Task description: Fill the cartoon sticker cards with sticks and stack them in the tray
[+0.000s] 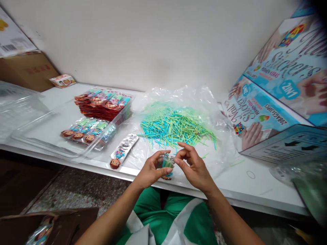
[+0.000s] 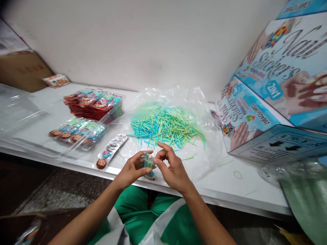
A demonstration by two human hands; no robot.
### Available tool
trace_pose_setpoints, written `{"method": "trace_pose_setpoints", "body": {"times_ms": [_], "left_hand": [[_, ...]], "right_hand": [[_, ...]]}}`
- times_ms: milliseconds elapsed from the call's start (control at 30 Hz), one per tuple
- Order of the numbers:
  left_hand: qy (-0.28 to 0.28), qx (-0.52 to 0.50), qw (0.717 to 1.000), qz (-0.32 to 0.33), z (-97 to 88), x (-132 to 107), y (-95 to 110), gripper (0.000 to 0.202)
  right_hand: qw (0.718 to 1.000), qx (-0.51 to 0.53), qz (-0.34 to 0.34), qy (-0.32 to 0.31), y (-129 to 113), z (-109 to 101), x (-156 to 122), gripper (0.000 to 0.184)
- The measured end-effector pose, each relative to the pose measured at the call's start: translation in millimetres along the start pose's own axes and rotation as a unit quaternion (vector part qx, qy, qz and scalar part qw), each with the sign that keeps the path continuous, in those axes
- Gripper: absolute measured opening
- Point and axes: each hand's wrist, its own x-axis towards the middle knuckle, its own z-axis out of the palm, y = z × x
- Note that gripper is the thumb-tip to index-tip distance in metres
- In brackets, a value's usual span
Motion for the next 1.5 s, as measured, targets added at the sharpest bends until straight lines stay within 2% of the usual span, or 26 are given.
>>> {"method": "trace_pose_setpoints", "body": {"times_ms": [200,300,400,467,533,600,667,700,800,833,900,967,1033,1100,1200,1233,1300,1367,1400,1467,1500], "left_hand": [[-0.003,0.015,1.0,0.025,-7.6,0.6,10.8,0.044],[0.002,0.021,0.999,0.038,-9.9,0.5,11.7,0.029],[0.007,0.006,0.999,0.035,-12.6,-0.5,13.0,0.025],[0.022,0.005,0.999,0.044,-19.9,-1.7,22.1,0.025],[0.063,0.027,0.995,0.066,-36.9,-3.4,42.4,0.024],[0.144,0.076,0.981,0.107,-66.2,-6.0,73.3,0.026],[0.253,0.127,0.942,0.18,-106.9,-9.1,108.9,0.032],[0.288,0.16,0.923,0.197,-130.3,-10.5,125.6,0.033],[0.355,0.255,0.881,0.182,-204.6,-11.0,159.2,0.039],[0.375,0.269,0.873,0.155,-228.4,-9.5,163.1,0.042],[0.391,0.315,0.862,0.06,-271.3,-4.1,160.5,0.051],[0.374,0.364,0.853,-0.024,-305.8,3.9,149.2,0.057],[0.37,0.403,0.833,-0.081,-330.9,13.0,137.5,0.061],[0.394,0.441,0.798,-0.113,-345.9,21.2,132.1,0.067],[0.451,0.497,0.732,-0.116,-345.0,28.5,139.5,0.065],[0.468,0.511,0.714,-0.099,-336.9,29.1,144.1,0.06],[0.491,0.524,0.695,-0.033,-307.6,28.0,151.0,0.047],[0.475,0.519,0.708,0.062,-264.1,23.7,149.2,0.041],[0.439,0.516,0.729,0.099,-239.8,20.8,143.8,0.041],[0.347,0.523,0.768,0.125,-193.5,15.0,124.4,0.037],[0.286,0.545,0.78,0.108,-174.3,13.2,111.2,0.033]], "right_hand": [[0.999,-0.013,-0.041,0.009,-7.2,-1.8,14.1,0.044],[0.999,-0.021,-0.039,-0.002,-11.4,0.3,22.1,0.044],[0.999,-0.007,-0.033,-0.014,-18.0,3.5,30.5,0.044],[0.999,0.004,-0.032,-0.013,-22.5,4.4,36.3,0.044],[1.0,0.008,-0.026,0.004,-24.9,3.9,41.8,0.042],[0.999,0.009,-0.009,0.035,-23.7,2.1,46.2,0.038],[0.998,0.01,0.014,0.062,-18.3,-0.5,48.4,0.037],[0.997,0.011,0.024,0.07,-14.3,-2.0,48.5,0.036],[0.995,0.005,0.062,0.075,0.4,-7.4,44.6,0.036],[0.994,-0.002,0.08,0.073,5.3,-9.3,42.2,0.036],[0.991,-0.02,0.118,0.062,13.9,-13.3,36.3,0.037],[0.987,-0.047,0.146,0.044,20.4,-17.1,30.0,0.037],[0.983,-0.077,0.163,0.019,24.6,-20.4,24.4,0.037],[0.98,-0.1,0.17,0.003,27.5,-23.6,20.2,0.037],[0.978,-0.123,0.169,-0.002,31.5,-29.4,16.7,0.038],[0.977,-0.132,0.169,-0.002,33.1,-31.6,16.0,0.038],[0.973,-0.152,0.174,-0.009,36.4,-35.8,14.8,0.037],[0.968,-0.166,0.185,-0.022,39.0,-39.1,12.9,0.035],[0.966,-0.171,0.189,-0.031,39.8,-40.0,11.4,0.034],[0.963,-0.179,0.194,-0.048,40.3,-40.3,7.0,0.032],[0.962,-0.183,0.196,-0.055,40.2,-39.7,4.2,0.032]]}}
